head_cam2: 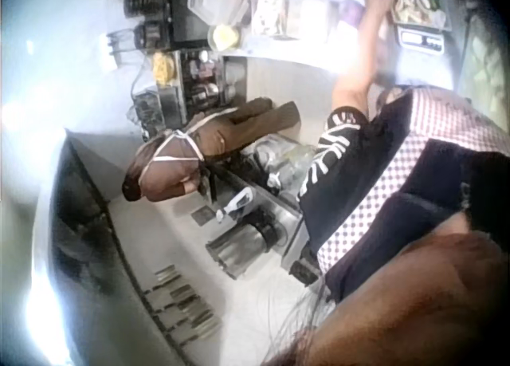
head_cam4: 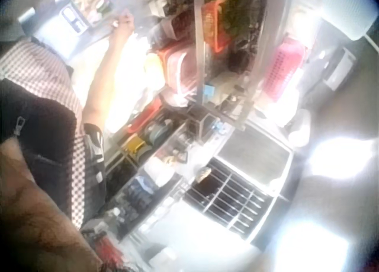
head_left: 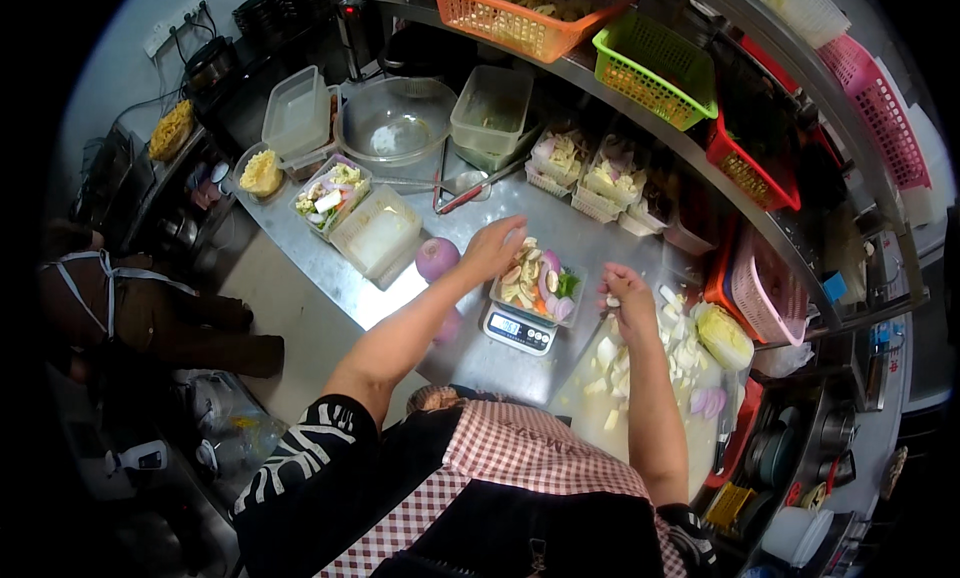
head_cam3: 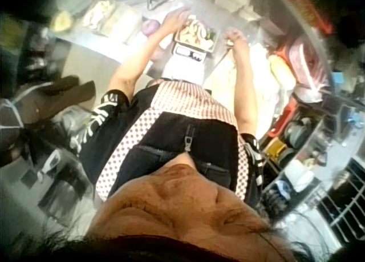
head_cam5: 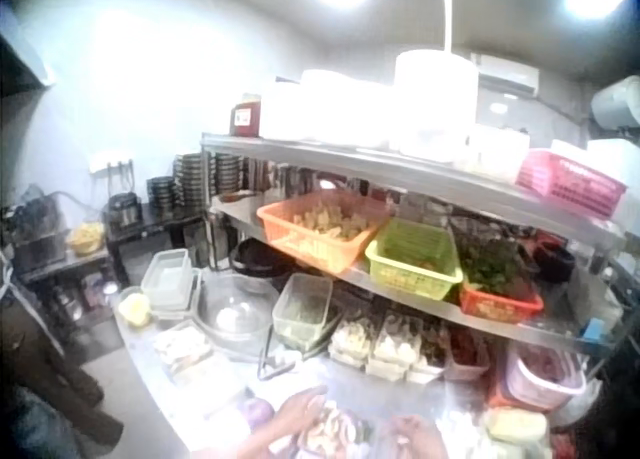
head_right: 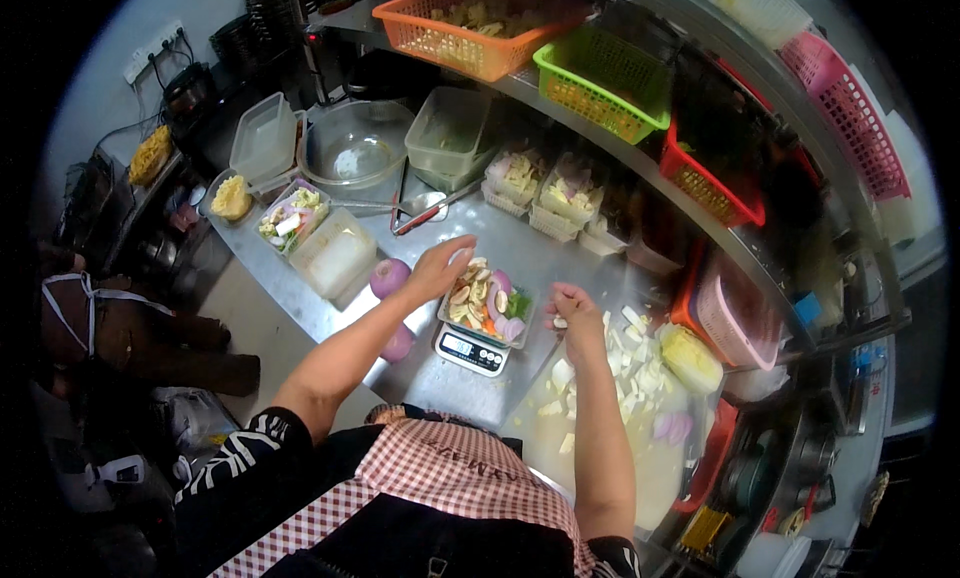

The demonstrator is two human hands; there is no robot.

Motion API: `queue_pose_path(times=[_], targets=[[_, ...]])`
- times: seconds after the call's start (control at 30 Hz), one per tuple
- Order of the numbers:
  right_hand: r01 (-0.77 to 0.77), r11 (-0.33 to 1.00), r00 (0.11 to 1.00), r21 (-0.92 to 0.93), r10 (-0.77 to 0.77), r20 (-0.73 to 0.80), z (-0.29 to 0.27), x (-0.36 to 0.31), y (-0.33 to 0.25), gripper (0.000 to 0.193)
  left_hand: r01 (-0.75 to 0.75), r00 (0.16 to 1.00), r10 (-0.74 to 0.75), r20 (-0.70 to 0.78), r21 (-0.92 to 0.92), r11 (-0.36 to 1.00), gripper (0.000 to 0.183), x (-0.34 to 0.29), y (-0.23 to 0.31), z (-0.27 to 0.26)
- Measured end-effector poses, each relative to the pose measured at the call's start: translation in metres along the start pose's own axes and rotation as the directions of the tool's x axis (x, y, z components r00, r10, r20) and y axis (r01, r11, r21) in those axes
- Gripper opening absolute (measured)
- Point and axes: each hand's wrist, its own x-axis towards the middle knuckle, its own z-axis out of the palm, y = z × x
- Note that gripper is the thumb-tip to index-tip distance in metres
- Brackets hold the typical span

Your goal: The person assembles salads by hand in a commercial kitchen setting. They repeatedly pick various pre-cut vegetables and ingredients from baskets and containers, place them into a plastic container on a digital scale, and then move the filled container aside to start the next one.

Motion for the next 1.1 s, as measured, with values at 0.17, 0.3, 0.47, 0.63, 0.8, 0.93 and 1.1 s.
queue_pose_path(times=[0.17,0.3,0.47,0.63,0.8,0.93,1.1], targets=[[0.095,0.989,0.995,0.113,-0.095,-0.002,-0.028,-0.012,-0.022,0.031,0.013,0.984,-0.010,0.177,-0.011,1.000,0.046,0.001,0.027,-0.004],[0.529,0.842,0.796,-0.103,-0.535,-0.284,-0.173,-0.011,-0.084,0.031,-0.164,0.889,0.108,0.445,0.090,0.982,0.059,0.004,0.039,-0.011],[0.254,0.673,0.485,-0.694,-0.710,-0.511,-0.349,-0.016,-0.122,0.041,-0.460,0.837,0.356,0.416,0.182,0.869,0.082,-0.015,0.042,-0.002],[-0.107,-0.048,0.528,-0.993,-0.849,-0.016,-0.369,-0.017,-0.111,0.040,-0.450,0.821,0.396,0.411,0.040,0.892,0.097,-0.024,0.024,0.005],[0.434,0.351,0.522,-0.830,-0.849,-0.086,-0.187,-0.020,-0.055,0.033,-0.508,0.782,0.327,0.531,0.238,0.828,0.106,-0.016,0.044,-0.007],[0.435,0.594,0.880,-0.676,-0.441,0.179,-0.023,-0.033,-0.006,0.054,-0.477,0.711,0.310,0.631,0.109,0.872,0.116,0.006,0.047,-0.006],[0.516,0.248,0.837,-0.820,-0.351,0.420,0.044,-0.027,0.043,0.091,-0.536,0.732,0.414,0.541,0.083,0.840,0.105,-0.006,0.034,0.003]])
